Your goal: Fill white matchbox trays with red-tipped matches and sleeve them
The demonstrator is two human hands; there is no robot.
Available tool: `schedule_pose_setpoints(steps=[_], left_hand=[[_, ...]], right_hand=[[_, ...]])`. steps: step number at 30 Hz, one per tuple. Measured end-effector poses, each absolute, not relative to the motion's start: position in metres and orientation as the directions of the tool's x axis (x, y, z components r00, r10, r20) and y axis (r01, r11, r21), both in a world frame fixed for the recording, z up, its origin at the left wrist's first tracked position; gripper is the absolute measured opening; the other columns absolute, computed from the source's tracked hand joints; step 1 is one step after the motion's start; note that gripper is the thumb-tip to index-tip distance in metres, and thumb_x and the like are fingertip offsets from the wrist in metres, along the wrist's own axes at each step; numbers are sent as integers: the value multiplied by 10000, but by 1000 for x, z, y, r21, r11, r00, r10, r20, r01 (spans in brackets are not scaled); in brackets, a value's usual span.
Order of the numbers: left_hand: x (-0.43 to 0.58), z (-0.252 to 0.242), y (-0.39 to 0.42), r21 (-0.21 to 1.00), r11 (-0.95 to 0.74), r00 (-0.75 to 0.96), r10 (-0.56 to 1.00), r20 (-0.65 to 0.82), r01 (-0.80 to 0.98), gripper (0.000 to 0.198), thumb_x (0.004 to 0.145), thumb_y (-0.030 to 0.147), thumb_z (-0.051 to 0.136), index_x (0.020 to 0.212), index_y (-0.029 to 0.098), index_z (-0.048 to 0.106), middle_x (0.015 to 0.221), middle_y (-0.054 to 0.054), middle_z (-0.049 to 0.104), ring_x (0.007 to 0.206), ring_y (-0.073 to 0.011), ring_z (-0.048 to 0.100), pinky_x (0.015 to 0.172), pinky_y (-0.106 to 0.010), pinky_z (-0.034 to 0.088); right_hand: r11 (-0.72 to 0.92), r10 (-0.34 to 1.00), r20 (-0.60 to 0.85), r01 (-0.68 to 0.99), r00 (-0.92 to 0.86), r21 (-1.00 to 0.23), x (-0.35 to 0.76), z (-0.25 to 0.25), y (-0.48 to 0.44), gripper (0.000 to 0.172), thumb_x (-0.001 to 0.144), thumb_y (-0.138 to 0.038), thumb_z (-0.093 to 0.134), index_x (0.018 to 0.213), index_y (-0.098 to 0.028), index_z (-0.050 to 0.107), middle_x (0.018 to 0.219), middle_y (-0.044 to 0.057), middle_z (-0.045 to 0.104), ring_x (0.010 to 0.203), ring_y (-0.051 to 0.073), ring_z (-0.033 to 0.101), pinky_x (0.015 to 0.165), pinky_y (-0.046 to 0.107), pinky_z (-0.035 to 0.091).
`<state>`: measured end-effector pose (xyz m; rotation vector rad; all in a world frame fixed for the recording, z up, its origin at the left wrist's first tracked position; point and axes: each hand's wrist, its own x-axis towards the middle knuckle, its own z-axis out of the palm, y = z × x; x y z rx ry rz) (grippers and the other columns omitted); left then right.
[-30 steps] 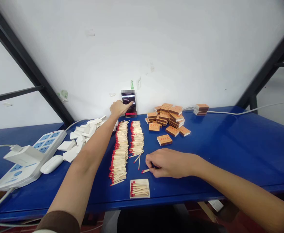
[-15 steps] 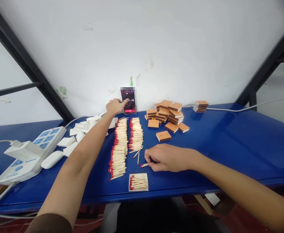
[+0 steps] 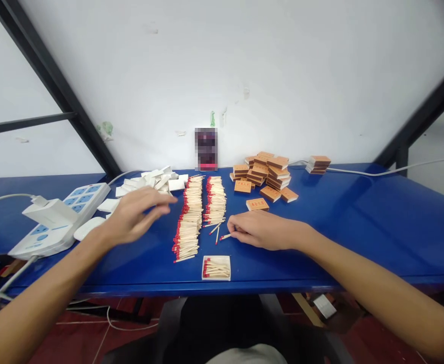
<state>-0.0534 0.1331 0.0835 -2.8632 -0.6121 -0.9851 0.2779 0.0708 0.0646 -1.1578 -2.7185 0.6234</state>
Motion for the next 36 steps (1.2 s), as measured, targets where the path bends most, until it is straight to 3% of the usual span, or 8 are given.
schedule_pose_setpoints(steps=[3, 7, 10, 12, 17, 23, 29, 36], left_hand=[[-56, 69, 69, 68, -947, 745, 289, 601, 313, 290, 905, 128, 562, 1182, 207, 598, 844, -36, 689, 749, -174, 615, 709, -301, 480], [-30, 47, 12, 117, -856, 677, 475, 562, 504, 327, 928, 215, 569, 1255, 205, 558, 804, -6, 677, 723, -161, 651, 715, -296, 492], [-11, 33, 1, 216, -764, 638, 632, 441, 608, 498, 915, 317, 593, 1387, 212, 474, 729, 31, 647, 583, -140, 633, 569, -262, 468], [-3, 27, 4, 202, -721, 622, 680, 387, 662, 550, 891, 366, 622, 1398, 211, 474, 790, 3, 695, 654, -182, 688, 568, -278, 487], [3, 18, 11, 202, -709, 627, 697, 349, 676, 433, 897, 411, 620, 1285, 225, 576, 1099, -53, 743, 896, -258, 739, 734, -362, 552], [0, 17, 6, 255, -714, 620, 696, 363, 652, 307, 905, 389, 614, 1154, 212, 640, 917, -36, 738, 737, -202, 703, 609, -295, 490], [-3, 20, 4, 285, -703, 622, 710, 331, 651, 295, 891, 385, 625, 1139, 227, 638, 861, -13, 702, 704, -182, 657, 629, -291, 471], [-2, 21, 3, 305, -700, 621, 714, 324, 646, 307, 896, 394, 621, 1148, 221, 643, 816, -7, 684, 660, -168, 627, 634, -285, 469]], right_hand=[[640, 682, -12, 604, -731, -475, 271, 68, 65, 85, 944, -207, 481, 866, -195, 513, 776, -10, 577, 636, 114, 464, 606, 251, 330], [658, 612, 17, 497, -791, -565, 256, 71, 51, 106, 856, -174, 557, 792, -203, 478, 699, -58, 506, 595, 83, 422, 573, 225, 316], [670, 611, 20, 504, -791, -544, 246, 70, 43, 108, 811, -158, 583, 777, -195, 487, 697, -62, 512, 600, 76, 426, 583, 224, 311], [681, 616, 27, 515, -787, -521, 245, 67, 41, 103, 805, -184, 609, 790, -190, 508, 702, -61, 527, 602, 76, 426, 592, 227, 310], [710, 665, 153, 556, -731, -432, 253, 62, 54, 82, 922, -250, 538, 871, -186, 547, 740, -29, 565, 616, 100, 446, 601, 248, 318], [744, 645, 114, 587, -756, -320, 259, 54, 67, 183, 988, -204, 474, 1104, -190, 614, 1083, 63, 679, 923, 179, 630, 780, 298, 447], [727, 673, 60, 643, -738, -243, 250, 49, 68, 296, 1036, -295, 422, 1288, -198, 542, 1236, 100, 666, 1082, 240, 647, 852, 357, 483], [699, 699, 17, 678, -715, -228, 246, 52, 71, 173, 1040, -279, 400, 1002, -194, 547, 981, 46, 692, 811, 185, 627, 678, 291, 403]])
